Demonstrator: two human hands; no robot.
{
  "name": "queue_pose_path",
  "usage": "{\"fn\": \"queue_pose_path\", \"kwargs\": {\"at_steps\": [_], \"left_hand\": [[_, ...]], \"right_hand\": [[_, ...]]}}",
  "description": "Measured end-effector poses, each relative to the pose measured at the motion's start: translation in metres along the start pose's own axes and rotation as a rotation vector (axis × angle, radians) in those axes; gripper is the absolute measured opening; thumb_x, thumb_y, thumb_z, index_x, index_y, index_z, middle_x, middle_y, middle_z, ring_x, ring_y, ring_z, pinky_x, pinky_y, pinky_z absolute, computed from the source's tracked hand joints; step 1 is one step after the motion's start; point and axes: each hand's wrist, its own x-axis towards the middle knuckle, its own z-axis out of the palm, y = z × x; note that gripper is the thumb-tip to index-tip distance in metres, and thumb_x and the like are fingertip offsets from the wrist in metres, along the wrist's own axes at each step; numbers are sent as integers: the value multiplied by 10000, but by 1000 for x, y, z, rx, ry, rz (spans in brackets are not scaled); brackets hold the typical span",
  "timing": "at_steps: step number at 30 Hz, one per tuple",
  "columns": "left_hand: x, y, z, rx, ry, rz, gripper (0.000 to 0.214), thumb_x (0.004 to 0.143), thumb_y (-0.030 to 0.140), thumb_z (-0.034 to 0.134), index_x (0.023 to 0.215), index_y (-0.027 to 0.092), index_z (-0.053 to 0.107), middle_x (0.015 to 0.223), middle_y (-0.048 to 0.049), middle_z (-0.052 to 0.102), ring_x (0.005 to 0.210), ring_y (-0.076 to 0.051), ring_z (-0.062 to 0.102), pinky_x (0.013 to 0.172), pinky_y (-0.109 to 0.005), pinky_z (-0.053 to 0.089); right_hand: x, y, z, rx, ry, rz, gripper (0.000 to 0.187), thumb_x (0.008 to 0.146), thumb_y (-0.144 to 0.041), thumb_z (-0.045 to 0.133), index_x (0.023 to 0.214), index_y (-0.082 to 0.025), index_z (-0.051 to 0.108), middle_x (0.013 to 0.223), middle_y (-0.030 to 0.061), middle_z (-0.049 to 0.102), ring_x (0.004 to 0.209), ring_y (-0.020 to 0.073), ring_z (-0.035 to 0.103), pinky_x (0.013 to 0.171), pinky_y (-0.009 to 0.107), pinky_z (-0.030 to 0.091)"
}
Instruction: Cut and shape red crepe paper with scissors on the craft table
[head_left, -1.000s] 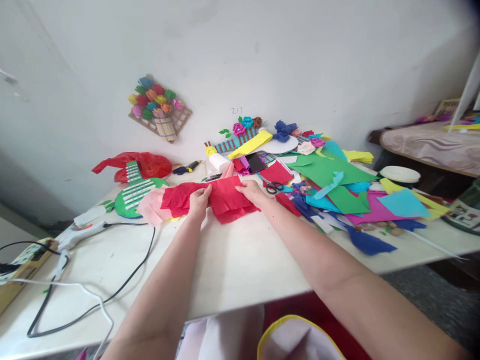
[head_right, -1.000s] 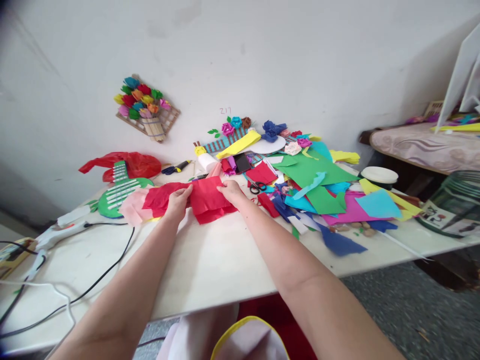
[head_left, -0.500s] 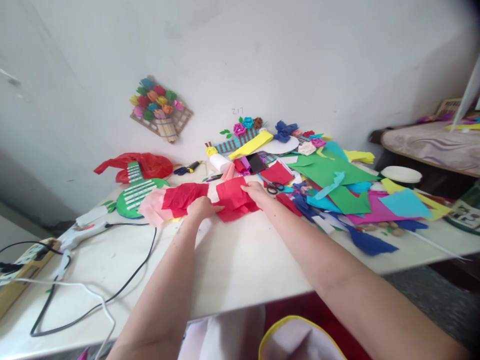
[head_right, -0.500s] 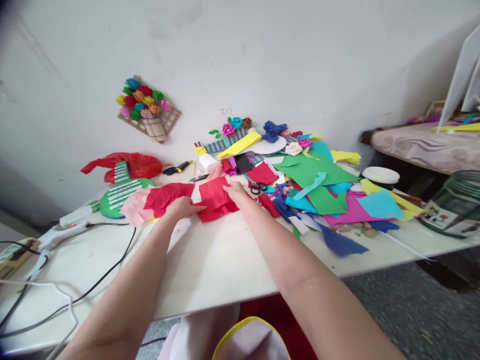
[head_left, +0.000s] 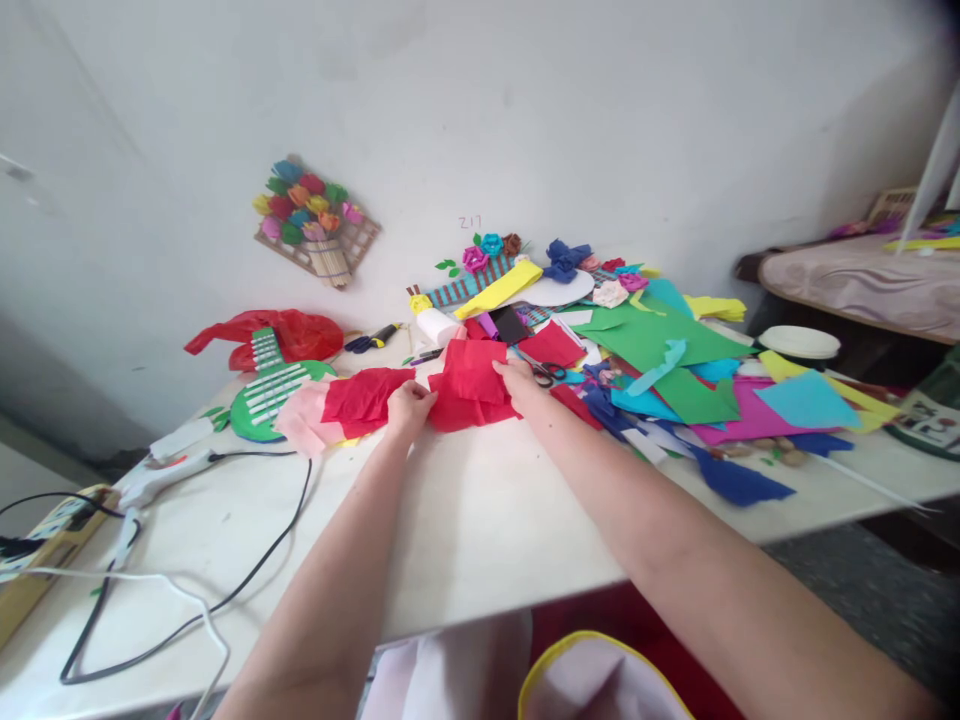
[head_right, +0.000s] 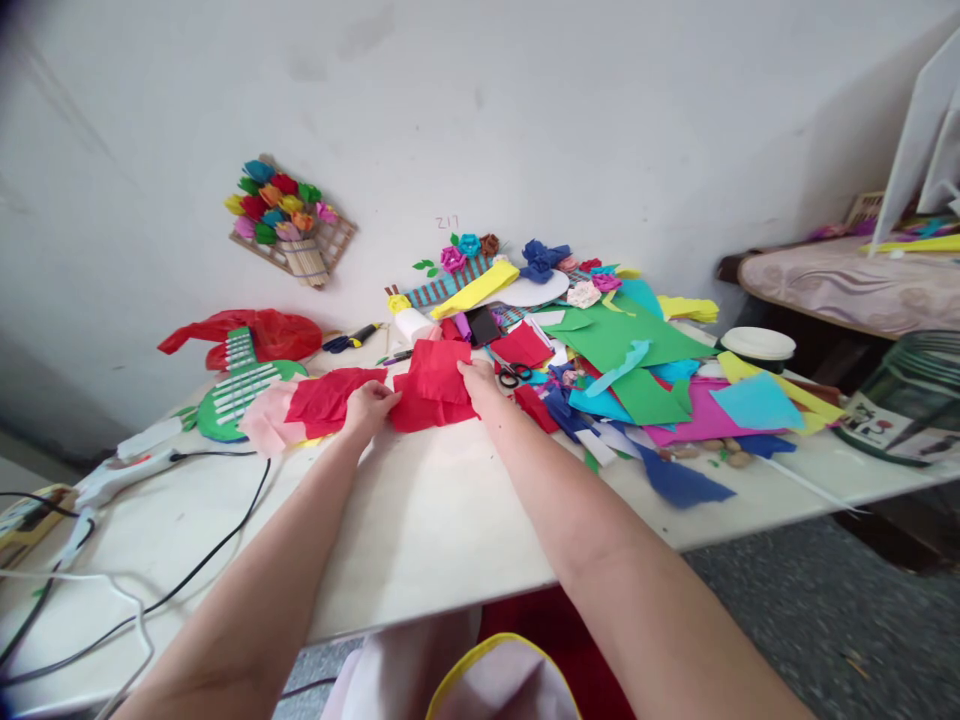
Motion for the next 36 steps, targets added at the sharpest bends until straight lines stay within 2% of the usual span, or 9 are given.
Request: {"fn": "queue_pose_path", "kwargs": {"at_steps": [4, 8, 13, 20, 23, 26, 30, 32, 36], "left_hand": [[-4, 2, 5, -195, -56, -93, 368, 525, 243, 689, 856, 161, 552, 532, 22, 557, 505, -128, 530, 503, -215, 384], [-2, 1, 5, -320, -24, -142, 539, 532, 215, 697, 1030, 138, 504, 564, 28, 559, 495, -114, 530, 495, -210, 402], [5, -8, 6, -398, 31, -168, 541, 469, 210, 740, 968, 122, 554, 580, 30, 543, 508, -106, 529, 518, -218, 422], [4, -13, 6, -347, -42, -235, 314, 420, 288, 760, 608, 133, 562, 504, 12, 533, 484, -116, 509, 496, -233, 405], [2, -11, 5, -362, 7, -236, 327, 442, 252, 751, 682, 140, 559, 513, 26, 523, 486, -115, 514, 484, -223, 405], [1, -9, 6, -422, 39, -229, 460, 493, 219, 731, 912, 143, 558, 568, 16, 563, 533, -139, 562, 514, -238, 442], [2, -9, 9, -522, -15, -140, 632, 562, 182, 687, 1159, 179, 479, 602, 10, 602, 566, -149, 596, 559, -255, 475], [2, -10, 10, -568, -49, -107, 610, 583, 184, 670, 1168, 180, 498, 621, 2, 619, 584, -146, 604, 583, -258, 483], [3, -13, 9, -531, -90, -70, 367, 598, 194, 649, 957, 119, 650, 689, -43, 654, 617, -139, 605, 627, -247, 482]], "right_hand": [[5, 2, 0, 73, 69, 3, 136, 670, -267, 575, 758, -164, 560, 690, 12, 620, 637, 139, 592, 603, 259, 475], [1, -2, 2, 185, 55, -18, 113, 669, -193, 566, 780, -169, 570, 700, 8, 638, 639, 143, 607, 619, 272, 484], [-10, -12, 3, 293, 65, 21, 139, 696, -145, 527, 820, -183, 579, 688, 2, 647, 622, 147, 618, 621, 291, 497], [-13, -15, 3, 350, 34, 3, 155, 686, -110, 512, 810, -180, 572, 696, -9, 652, 646, 139, 625, 665, 287, 505], [-13, -17, 4, 366, 28, 8, 160, 686, -90, 502, 798, -181, 570, 687, -15, 650, 649, 134, 624, 664, 278, 505], [-12, -16, 5, 358, 33, 13, 141, 684, -88, 511, 774, -181, 564, 669, -19, 644, 634, 132, 621, 649, 272, 505], [-9, -13, 4, 333, 54, 35, 101, 690, -104, 522, 749, -182, 550, 644, -18, 634, 608, 139, 617, 636, 294, 505], [-8, -13, 4, 330, 50, 33, 98, 689, -106, 522, 744, -183, 546, 642, -18, 632, 608, 140, 617, 640, 298, 504], [-9, -12, 4, 342, 34, 6, 107, 679, -99, 523, 738, -187, 541, 634, -29, 627, 609, 132, 613, 643, 284, 503]]}}
